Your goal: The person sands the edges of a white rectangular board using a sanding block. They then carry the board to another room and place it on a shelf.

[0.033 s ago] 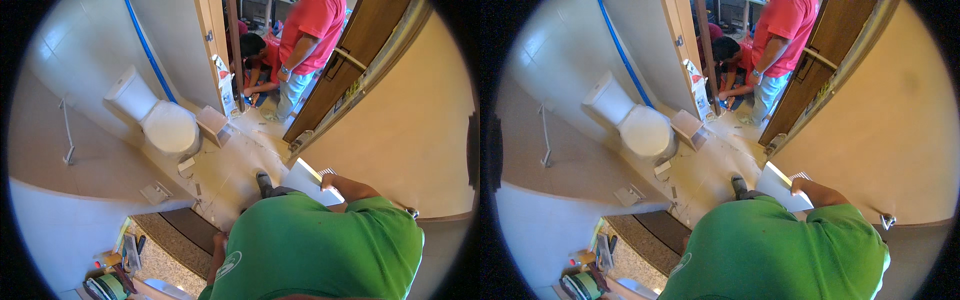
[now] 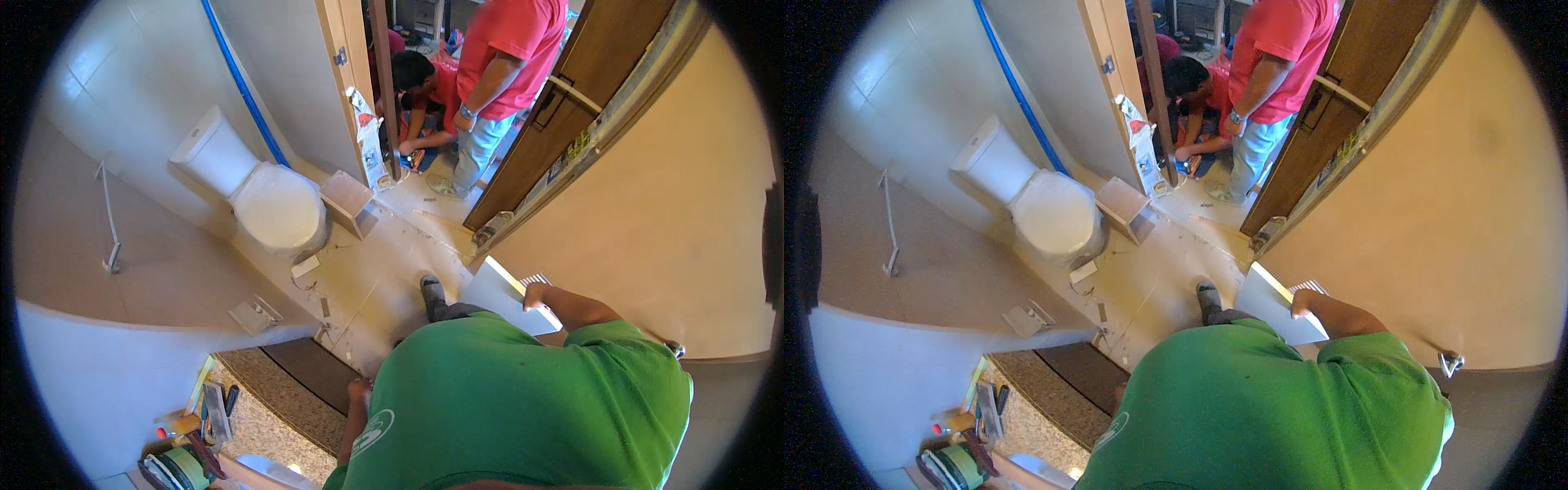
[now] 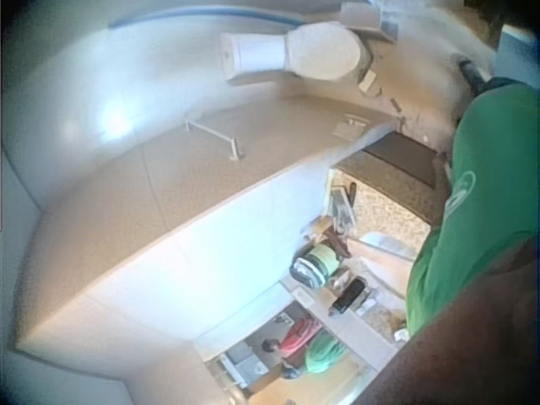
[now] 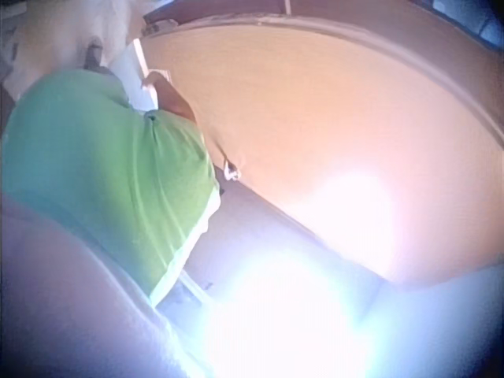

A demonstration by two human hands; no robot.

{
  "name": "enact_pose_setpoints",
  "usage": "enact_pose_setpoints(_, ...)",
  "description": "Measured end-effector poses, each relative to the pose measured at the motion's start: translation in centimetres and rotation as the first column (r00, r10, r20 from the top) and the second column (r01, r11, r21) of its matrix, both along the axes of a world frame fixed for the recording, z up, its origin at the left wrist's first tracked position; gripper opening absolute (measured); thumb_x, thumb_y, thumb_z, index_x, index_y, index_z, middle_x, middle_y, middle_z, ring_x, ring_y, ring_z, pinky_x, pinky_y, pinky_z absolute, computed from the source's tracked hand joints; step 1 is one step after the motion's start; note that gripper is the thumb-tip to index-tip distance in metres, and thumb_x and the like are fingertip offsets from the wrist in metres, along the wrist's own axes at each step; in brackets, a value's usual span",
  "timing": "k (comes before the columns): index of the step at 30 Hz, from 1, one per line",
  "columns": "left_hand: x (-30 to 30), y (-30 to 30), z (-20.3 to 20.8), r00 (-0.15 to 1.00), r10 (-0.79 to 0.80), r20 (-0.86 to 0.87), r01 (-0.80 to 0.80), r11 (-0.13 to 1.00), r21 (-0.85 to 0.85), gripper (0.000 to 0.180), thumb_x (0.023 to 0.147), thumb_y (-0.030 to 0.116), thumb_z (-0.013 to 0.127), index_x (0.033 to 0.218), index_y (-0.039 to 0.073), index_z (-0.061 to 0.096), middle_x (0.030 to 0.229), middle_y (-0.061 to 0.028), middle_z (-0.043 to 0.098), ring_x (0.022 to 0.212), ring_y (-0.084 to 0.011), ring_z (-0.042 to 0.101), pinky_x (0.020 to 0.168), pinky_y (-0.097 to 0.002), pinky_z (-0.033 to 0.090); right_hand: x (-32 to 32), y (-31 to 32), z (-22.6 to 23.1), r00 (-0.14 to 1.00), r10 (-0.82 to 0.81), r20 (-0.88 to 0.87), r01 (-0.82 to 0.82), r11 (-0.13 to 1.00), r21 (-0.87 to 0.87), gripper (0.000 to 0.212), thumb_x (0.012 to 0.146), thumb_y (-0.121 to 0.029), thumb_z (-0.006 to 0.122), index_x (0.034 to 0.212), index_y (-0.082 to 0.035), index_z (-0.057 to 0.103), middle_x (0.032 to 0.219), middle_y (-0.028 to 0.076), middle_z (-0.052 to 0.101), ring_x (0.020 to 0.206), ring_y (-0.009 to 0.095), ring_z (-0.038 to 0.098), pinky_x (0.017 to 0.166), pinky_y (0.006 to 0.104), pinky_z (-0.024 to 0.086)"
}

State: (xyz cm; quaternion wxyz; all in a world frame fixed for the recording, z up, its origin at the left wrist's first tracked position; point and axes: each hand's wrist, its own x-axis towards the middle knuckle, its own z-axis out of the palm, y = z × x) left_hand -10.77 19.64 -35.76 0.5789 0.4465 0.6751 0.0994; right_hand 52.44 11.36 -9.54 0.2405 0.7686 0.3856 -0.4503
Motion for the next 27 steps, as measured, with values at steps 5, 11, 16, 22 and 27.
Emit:
enact_pose_setpoints(5, 0.1, 3.6, 3.1, 0.701, -0.451, -0.552, 0.626, 0.760, 0.175, 0.040, 0.088, 0.042, 0.062, 0.077, 0.005, 0.072, 0.075, -0.0158, 0.071, 0.069, -0.0337, 0.071, 0.059, -0.0460, 0.055, 1.6, 4.9, 0.0, 0.982, -0.176, -0.066, 0.178, 0.984, 0.026, 0.049, 0.074, -0.026, 0.084, 0.113, 0.003, 0.074, 0.104, 0.026, 0.074, 0.091, 0.040, 0.075, 0.075, 0.0526, 0.061)
enact_pose_setpoints(11, 2.1, 9.1, 5.8, 0.376, -0.561, -0.737, 0.911, 0.371, 0.182, 0.039, 0.086, 0.043, 0.062, 0.068, 0.008, 0.067, 0.068, -0.0134, 0.064, 0.066, -0.0358, 0.066, 0.059, -0.0484, 0.051, 5.3, 8.7, -2.5, 0.972, -0.204, -0.117, 0.201, 0.979, -0.036, 0.038, 0.076, -0.022, 0.080, 0.102, 0.005, 0.076, 0.093, 0.025, 0.074, 0.070, 0.034, 0.075, 0.061, 0.0473, 0.061)
enact_pose_setpoints(16, 6.2, 12.7, 4.7, 0.624, -0.598, -0.503, 0.712, 0.700, 0.051, 0.043, 0.091, 0.051, 0.056, 0.099, 0.009, 0.056, 0.100, -0.0133, 0.054, 0.092, -0.0354, 0.057, 0.080, -0.0487, 0.043, 7.0, 10.5, -3.5, 0.977, -0.146, -0.156, 0.164, 0.981, 0.107, 0.040, 0.071, -0.028, 0.078, 0.095, 0.004, 0.077, 0.095, 0.026, 0.074, 0.086, 0.037, 0.074, 0.079, 0.0484, 0.059)
enact_pose_setpoints(22, 17.5, 22.7, 6.3, 0.943, -0.320, -0.093, 0.307, 0.942, -0.135, 0.065, 0.097, 0.061, 0.050, 0.135, 0.009, 0.042, 0.139, -0.0133, 0.043, 0.124, -0.0348, 0.047, 0.106, -0.0491, 0.032, 8.0, 12.6, -3.2, 0.974, -0.194, -0.113, 0.212, 0.961, 0.178, 0.041, 0.071, -0.029, 0.074, 0.094, 0.005, 0.076, 0.097, 0.028, 0.074, 0.091, 0.040, 0.073, 0.083, 0.0488, 0.058)
enact_pose_setpoints(27, 31.6, 36.8, 13.9, 0.788, 0.380, 0.485, -0.123, 0.869, -0.480, 0.077, 0.101, 0.062, 0.051, 0.156, 0.009, 0.039, 0.157, -0.0164, 0.044, 0.142, -0.0298, 0.045, 0.119, -0.0444, 0.031, 8.5, 14.3, -3.4, 0.953, -0.292, -0.076, 0.301, 0.929, 0.213, 0.044, 0.069, -0.033, 0.075, 0.093, 0.004, 0.076, 0.096, 0.027, 0.074, 0.090, 0.040, 0.073, 0.084, 0.0481, 0.058)
